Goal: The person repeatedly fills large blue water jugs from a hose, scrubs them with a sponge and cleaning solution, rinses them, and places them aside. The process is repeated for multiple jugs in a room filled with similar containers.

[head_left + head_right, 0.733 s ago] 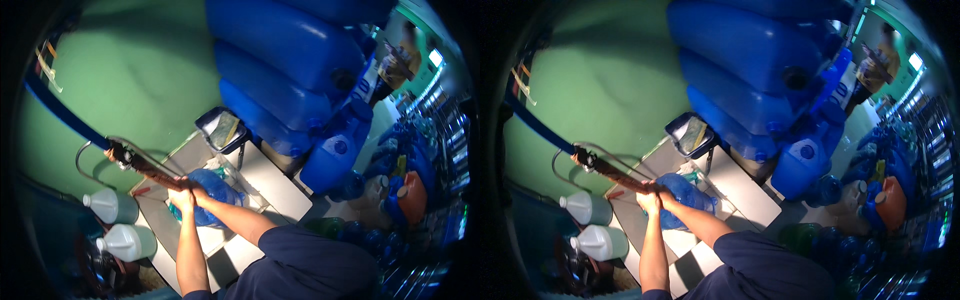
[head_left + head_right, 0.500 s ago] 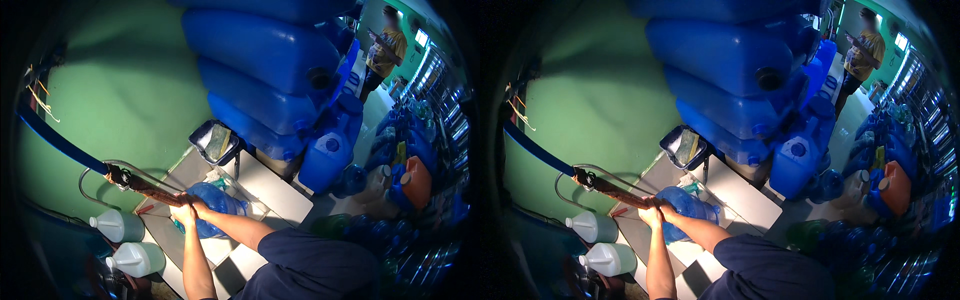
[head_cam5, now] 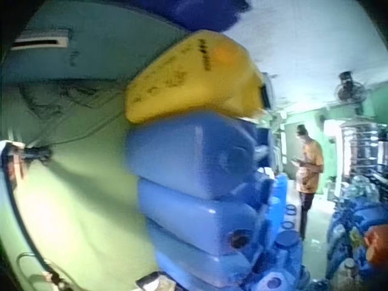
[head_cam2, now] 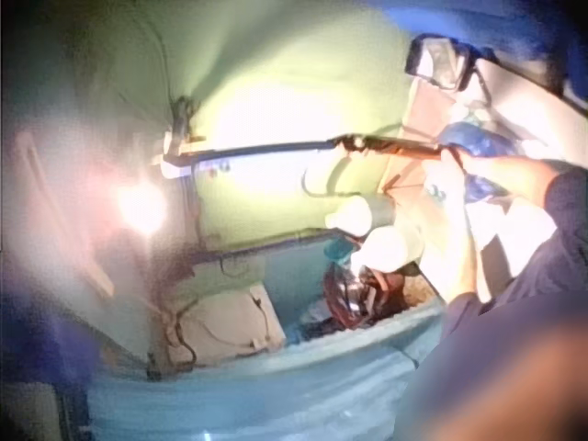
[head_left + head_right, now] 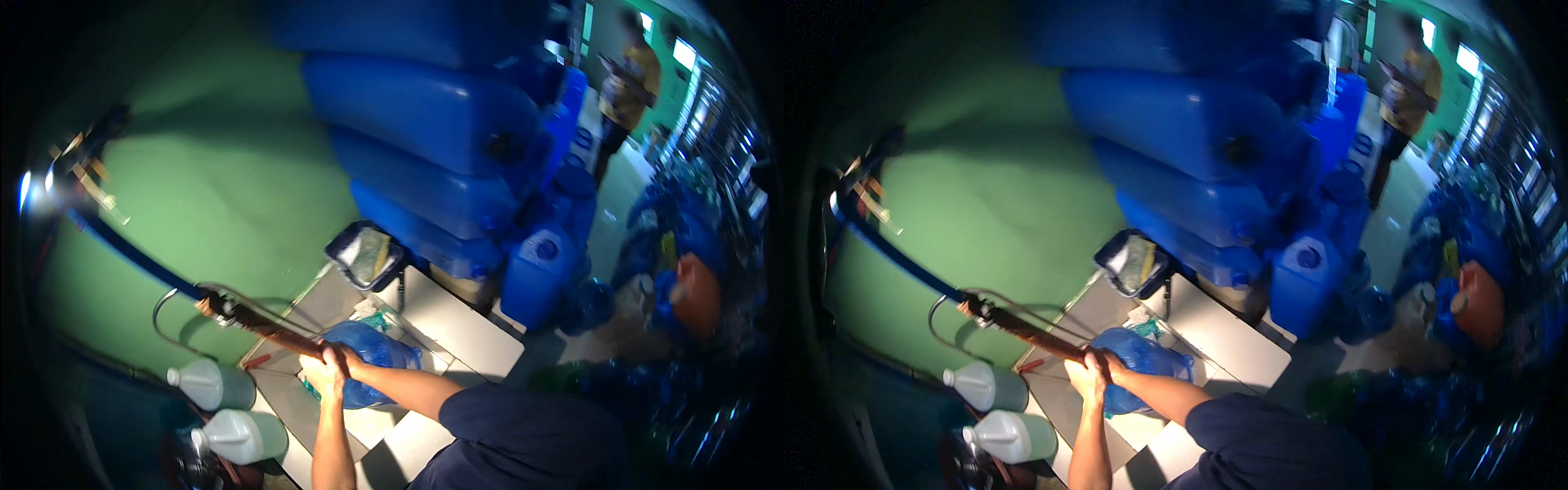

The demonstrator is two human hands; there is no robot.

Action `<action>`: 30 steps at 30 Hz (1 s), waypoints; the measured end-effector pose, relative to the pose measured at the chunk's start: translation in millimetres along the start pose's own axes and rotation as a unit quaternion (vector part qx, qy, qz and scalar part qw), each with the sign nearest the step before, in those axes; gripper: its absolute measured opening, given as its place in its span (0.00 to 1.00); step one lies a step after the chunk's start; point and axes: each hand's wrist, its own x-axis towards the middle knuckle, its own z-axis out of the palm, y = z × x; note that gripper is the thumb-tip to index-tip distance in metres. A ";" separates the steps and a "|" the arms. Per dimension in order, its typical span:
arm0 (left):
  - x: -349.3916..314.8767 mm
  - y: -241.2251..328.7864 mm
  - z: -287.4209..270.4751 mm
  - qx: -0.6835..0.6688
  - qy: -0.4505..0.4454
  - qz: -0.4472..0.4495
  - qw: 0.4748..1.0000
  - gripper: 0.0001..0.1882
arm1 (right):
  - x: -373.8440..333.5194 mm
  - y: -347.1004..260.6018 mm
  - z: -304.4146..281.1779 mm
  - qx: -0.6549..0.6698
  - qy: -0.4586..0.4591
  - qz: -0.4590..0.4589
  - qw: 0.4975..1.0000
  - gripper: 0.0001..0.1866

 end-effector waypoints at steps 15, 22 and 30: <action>-83.5 -103.3 -116.7 -0.134 0.114 -0.379 0.909 0.58 | -30.4 -187.8 -163.7 0.179 -0.066 -0.132 0.973 0.18; -96.7 39.4 -140.4 -0.496 -0.163 -0.362 0.772 0.53 | 44.4 -208.0 -354.1 0.165 0.125 -0.056 0.977 0.25; -119.0 83.2 -217.4 -0.357 0.176 -0.255 0.881 0.46 | -0.2 -143.9 -322.8 0.159 0.146 -0.174 0.961 0.28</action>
